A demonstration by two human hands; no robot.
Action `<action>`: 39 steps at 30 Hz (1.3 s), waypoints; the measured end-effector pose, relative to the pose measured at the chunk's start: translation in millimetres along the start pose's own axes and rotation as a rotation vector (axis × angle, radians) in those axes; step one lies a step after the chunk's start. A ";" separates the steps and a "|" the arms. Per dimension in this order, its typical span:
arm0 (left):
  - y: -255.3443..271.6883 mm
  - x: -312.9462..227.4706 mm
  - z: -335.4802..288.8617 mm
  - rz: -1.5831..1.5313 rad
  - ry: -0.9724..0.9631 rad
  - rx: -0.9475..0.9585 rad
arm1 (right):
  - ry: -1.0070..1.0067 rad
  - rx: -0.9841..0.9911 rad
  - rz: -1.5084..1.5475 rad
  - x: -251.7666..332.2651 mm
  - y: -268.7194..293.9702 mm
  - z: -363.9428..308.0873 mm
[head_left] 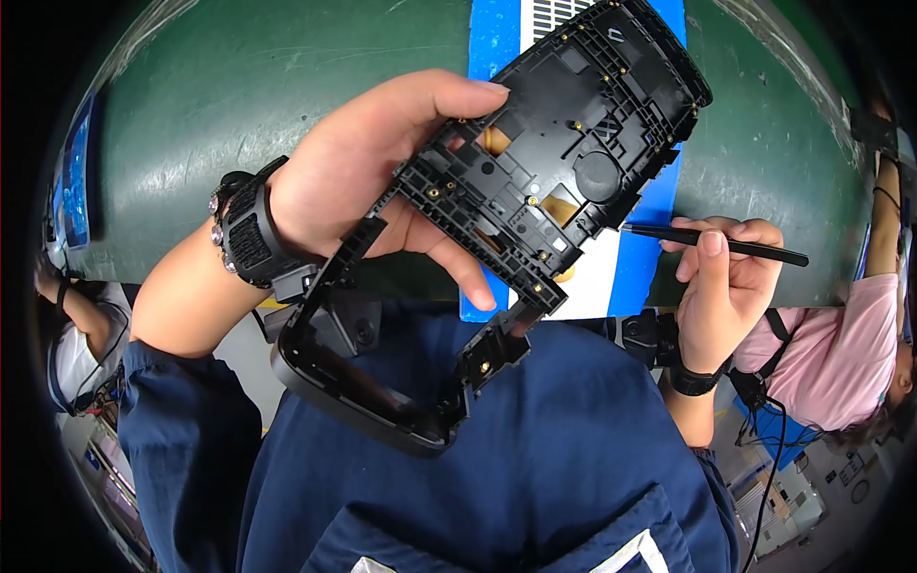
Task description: Assembling and inspecting electronic components within a plastic housing using tweezers and a pointed tool.
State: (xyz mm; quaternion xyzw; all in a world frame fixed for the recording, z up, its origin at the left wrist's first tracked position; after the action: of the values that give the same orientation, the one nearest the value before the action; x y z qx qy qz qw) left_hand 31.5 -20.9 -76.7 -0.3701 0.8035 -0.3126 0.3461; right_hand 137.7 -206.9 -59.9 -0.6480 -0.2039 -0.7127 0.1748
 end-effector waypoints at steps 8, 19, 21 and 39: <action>-2.0 -3.8 -4.7 0.018 -0.012 0.037 | -0.051 0.016 0.110 4.0 -1.0 4.5; -9.0 -19.4 -9.4 0.386 -0.134 0.317 | 0.073 0.196 0.171 61.5 -29.3 52.5; -7.9 -19.2 -11.0 0.514 -0.098 0.280 | 0.073 0.223 0.125 63.5 -38.2 58.5; -21.9 -14.6 -26.9 0.368 -0.051 0.315 | -0.023 0.534 -0.056 66.3 -87.7 45.4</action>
State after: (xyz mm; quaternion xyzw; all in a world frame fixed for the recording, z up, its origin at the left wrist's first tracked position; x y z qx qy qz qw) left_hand 25.7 -14.0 -40.2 -0.1664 0.7897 -0.3563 0.4709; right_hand 124.7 -107.3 3.9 -0.5812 -0.4044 -0.6307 0.3176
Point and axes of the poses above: each hand's wrist, its own z-axis towards the middle knuckle, its own y-axis out of the back of the hand, x = y × z, the point moved 6 cm from there along z, towards the middle knuckle, and after that the axes turned 4 degrees about -z, right-handed, at the moved point
